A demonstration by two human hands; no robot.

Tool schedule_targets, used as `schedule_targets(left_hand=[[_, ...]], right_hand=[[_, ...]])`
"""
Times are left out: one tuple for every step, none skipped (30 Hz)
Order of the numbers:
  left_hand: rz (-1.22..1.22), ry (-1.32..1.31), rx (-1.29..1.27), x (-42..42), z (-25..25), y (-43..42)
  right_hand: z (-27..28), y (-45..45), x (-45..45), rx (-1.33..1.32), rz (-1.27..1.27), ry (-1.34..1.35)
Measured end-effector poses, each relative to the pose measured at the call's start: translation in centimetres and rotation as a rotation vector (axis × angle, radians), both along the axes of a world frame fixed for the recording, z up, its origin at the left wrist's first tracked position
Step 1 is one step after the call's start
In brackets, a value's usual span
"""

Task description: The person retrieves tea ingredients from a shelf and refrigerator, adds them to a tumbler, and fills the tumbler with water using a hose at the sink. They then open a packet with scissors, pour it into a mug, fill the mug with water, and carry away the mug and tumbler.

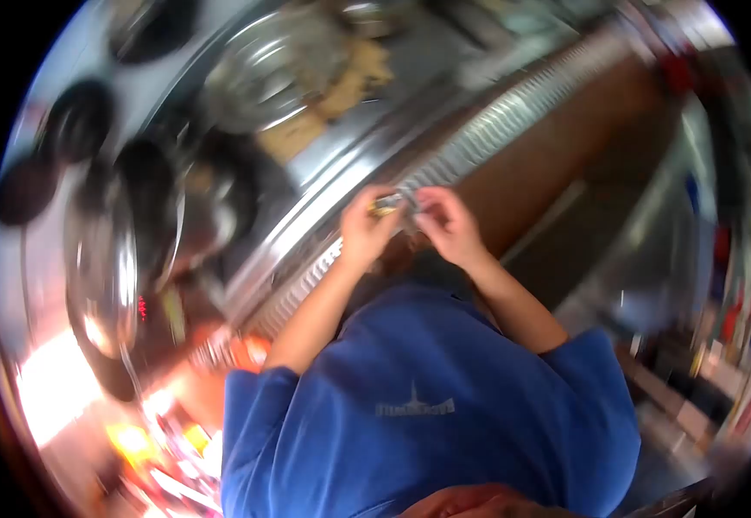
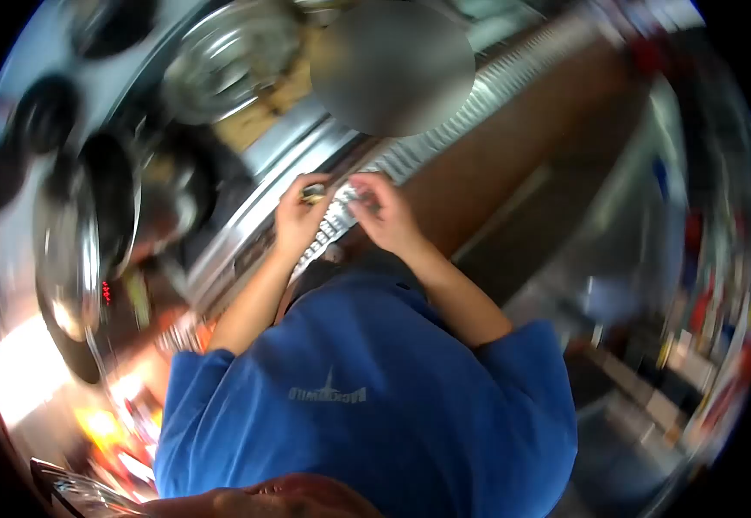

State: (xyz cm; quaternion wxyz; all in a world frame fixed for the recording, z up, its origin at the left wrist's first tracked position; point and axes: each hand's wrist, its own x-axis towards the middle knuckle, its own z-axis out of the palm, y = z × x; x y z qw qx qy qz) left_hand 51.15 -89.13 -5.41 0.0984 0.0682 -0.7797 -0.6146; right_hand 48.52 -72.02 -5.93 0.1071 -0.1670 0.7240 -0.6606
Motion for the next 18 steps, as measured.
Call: schedule_targets(left_hand=[[-0.099,-0.007,0.026,0.7,-0.8,1.0],[-0.181,-0.085,0.007,1.6,-2.0,2.1],[-0.28,-0.162,-0.088,2.4,-0.4,3.8],[-0.41,-0.16,0.032,3.5,-1.1,5.7],[-0.535,-0.183,0.138,4.1,-2.6,7.7],[-0.635,-0.204,0.146,5.1,-3.4,9.9],[-0.726,-0.227,0.146,6.3,-4.5,11.9],[-0.858,-0.249,0.233,7.2,-6.6,13.9],[-0.949,-0.163,0.147,8.1,-7.7,16.0],[-1.057,-0.265,0.157,9.1,-6.7,18.1],[-1.146,-0.374,0.16,10.5,-5.9,20.3],[-1.198,-0.349,0.153,11.9,-6.6,22.2],[-1.245,-0.323,0.147,13.3,-7.5,24.4],[-1.246,-0.377,0.195,14.6,-7.4,26.5],[-1.241,-0.432,0.244,16.1,-7.0,28.5],[-1.228,-0.545,0.298,17.5,-5.5,30.5],[-1.275,-0.378,0.129,18.0,-6.7,32.5],[-1.28,-0.353,0.121,18.6,-7.8,34.3]], right_hand=[[-1.5,1.2,2.3,0.008,-0.085,-0.03],[-3.3,2.5,5.3,-0.009,-0.162,-0.099],[-4.3,3.9,8.0,-0.042,-0.229,-0.158],[-4.0,5.6,10.8,0.06,-0.263,-0.182],[-3.6,6.8,13.4,0.147,-0.291,-0.228],[-3.2,8.0,16.3,0.255,-0.414,-0.166],[-3.3,9.4,18.8,0.243,-0.503,-0.166],[-3.9,10.8,21.4,0.276,-0.618,-0.193],[-4.5,11.9,24.2,0.305,-0.723,-0.226],[-5.1,13.4,27.0,0.35,-0.831,-0.262],[-5.8,14.9,30.0,0.392,-0.922,-0.303],[-6.6,15.7,33.1,0.358,-1.024,-0.356],[-7.6,16.7,36.1,0.321,-1.12,-0.409],[-8.4,17.4,39.3,0.313,-1.205,-0.441],[-9.2,17.9,42.4,0.306,-1.286,-0.474],[-10.7,18.0,45.8,0.246,-1.377,-0.526],[-12.3,17.7,49.3,0.185,-1.466,-0.58],[-13.6,17.1,52.6,0.185,-1.504,-0.684]])
